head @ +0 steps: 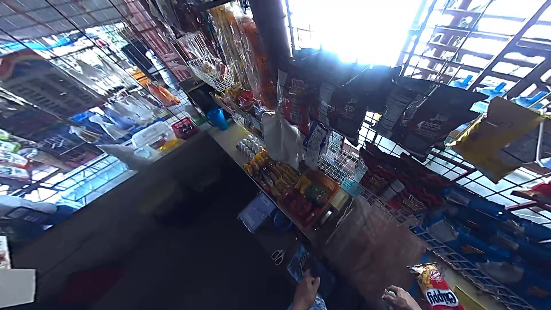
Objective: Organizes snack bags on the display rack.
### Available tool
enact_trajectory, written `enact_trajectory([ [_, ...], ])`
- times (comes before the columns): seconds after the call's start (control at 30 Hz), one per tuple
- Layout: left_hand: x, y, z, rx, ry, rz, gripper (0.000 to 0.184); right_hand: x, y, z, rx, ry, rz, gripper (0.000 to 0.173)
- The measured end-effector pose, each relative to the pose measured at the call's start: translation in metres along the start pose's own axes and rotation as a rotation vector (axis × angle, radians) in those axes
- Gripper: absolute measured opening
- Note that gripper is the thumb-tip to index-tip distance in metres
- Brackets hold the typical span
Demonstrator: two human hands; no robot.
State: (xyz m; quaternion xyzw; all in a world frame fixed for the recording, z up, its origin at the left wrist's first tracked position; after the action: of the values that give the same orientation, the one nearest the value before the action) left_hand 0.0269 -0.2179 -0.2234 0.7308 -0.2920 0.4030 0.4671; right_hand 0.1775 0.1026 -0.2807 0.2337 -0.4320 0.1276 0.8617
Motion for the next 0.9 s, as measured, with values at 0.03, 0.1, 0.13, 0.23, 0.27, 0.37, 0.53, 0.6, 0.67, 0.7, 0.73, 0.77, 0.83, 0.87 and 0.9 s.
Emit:
enact_trajectory([
  [0.03, -0.001, -0.001, 0.000, -0.034, -0.005, 0.014, 0.046, -0.001, 0.000, -0.001, 0.003, -0.001, -0.004, 0.050],
  [0.1, -0.001, -0.002, -0.001, -0.067, -0.014, 0.015, 0.032, -0.003, -0.003, -0.004, -0.005, 0.004, -0.011, 0.051],
  [0.13, -0.002, -0.002, 0.001, -0.051, -0.015, 0.001, 0.029, -0.005, -0.004, -0.005, -0.006, 0.009, -0.014, 0.051],
  [0.23, -0.002, 0.000, 0.006, 0.041, 0.001, -0.029, 0.024, -0.003, -0.006, -0.005, -0.014, 0.009, -0.009, 0.050],
  [0.27, -0.002, 0.000, 0.008, 0.064, 0.006, -0.029, 0.025, -0.003, -0.007, -0.007, -0.015, 0.009, -0.008, 0.050],
  [0.37, -0.006, -0.004, 0.016, 0.091, 0.012, -0.004, 0.031, 0.001, -0.006, -0.005, -0.024, 0.007, -0.012, 0.050],
  [0.53, -0.010, -0.016, 0.024, 0.070, 0.016, 0.054, 0.038, 0.002, -0.008, -0.014, -0.028, 0.004, -0.017, 0.050],
  [0.6, -0.011, -0.018, 0.025, 0.069, 0.019, 0.061, 0.038, 0.002, -0.009, -0.016, -0.033, 0.006, -0.022, 0.050],
  [0.67, -0.010, -0.019, 0.024, 0.081, 0.024, 0.070, 0.038, 0.009, -0.008, -0.011, -0.041, -0.006, -0.019, 0.050],
  [0.7, -0.010, -0.019, 0.022, 0.092, 0.023, 0.072, 0.038, 0.011, -0.007, -0.009, -0.042, -0.008, -0.016, 0.050],
  [0.73, -0.010, -0.020, 0.021, 0.104, 0.017, 0.074, 0.037, 0.011, -0.008, -0.010, -0.038, -0.003, -0.017, 0.050],
  [0.77, -0.012, -0.021, 0.020, 0.111, 0.004, 0.076, 0.037, 0.008, -0.009, -0.015, -0.029, 0.009, -0.019, 0.051],
  [0.83, -0.014, -0.023, 0.018, 0.109, -0.003, 0.083, 0.037, 0.010, -0.007, -0.016, 0.015, 0.024, -0.020, 0.050],
  [0.87, -0.014, -0.024, 0.017, 0.105, -0.004, 0.087, 0.037, 0.017, -0.004, -0.011, 0.043, 0.022, -0.026, 0.049],
  [0.9, -0.013, -0.024, 0.016, 0.098, -0.007, 0.090, 0.037, 0.028, 0.001, -0.002, 0.050, 0.007, -0.059, 0.048],
])
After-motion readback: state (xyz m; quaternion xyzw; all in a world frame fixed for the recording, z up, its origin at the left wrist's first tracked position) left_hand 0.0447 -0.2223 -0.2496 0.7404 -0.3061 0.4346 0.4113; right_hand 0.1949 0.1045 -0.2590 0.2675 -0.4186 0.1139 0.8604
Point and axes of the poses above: each hand's wrist, its own x-axis away from the middle knuckle, its own y-axis out of the back of the hand, z = x × y, the point moved 7 cm from there along -x, towards the middle knuckle, and after that the axes turned 11 degrees about y, right-handed, at the moved point
